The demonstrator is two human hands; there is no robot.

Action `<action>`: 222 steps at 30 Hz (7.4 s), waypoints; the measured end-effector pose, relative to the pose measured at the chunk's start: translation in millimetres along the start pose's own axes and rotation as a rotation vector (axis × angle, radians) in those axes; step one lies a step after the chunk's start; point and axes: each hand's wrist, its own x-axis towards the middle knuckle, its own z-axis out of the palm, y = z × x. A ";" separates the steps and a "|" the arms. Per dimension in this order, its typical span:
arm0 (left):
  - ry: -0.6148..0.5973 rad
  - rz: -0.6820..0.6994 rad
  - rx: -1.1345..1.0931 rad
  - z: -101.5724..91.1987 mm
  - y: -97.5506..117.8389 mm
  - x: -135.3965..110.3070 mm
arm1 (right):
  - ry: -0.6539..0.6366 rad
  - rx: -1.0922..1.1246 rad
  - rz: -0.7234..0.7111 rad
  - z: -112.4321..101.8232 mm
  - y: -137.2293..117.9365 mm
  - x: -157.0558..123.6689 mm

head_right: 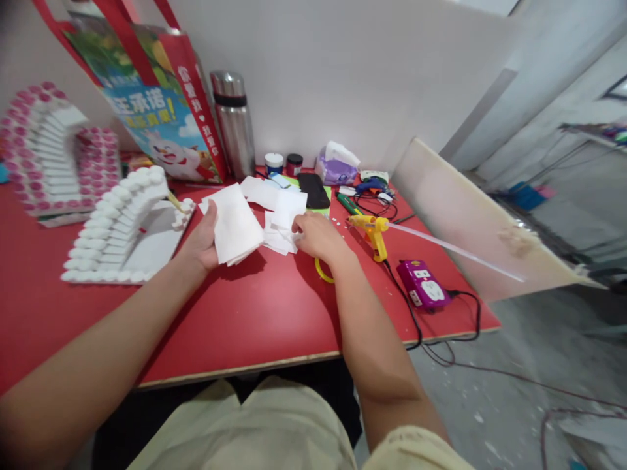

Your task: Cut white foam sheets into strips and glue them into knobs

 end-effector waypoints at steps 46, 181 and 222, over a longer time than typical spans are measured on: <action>-0.191 -0.170 0.329 3.3 -16.1 -9.5 | -0.050 0.710 -0.348 -4.2 -39.6 -9.5; 0.211 0.065 0.039 7.9 -0.9 0.0 | 0.002 -0.008 0.270 14.5 4.1 19.8; 0.085 0.109 0.164 -3.3 -3.6 12.1 | -0.220 0.171 0.230 -21.9 -1.5 -9.8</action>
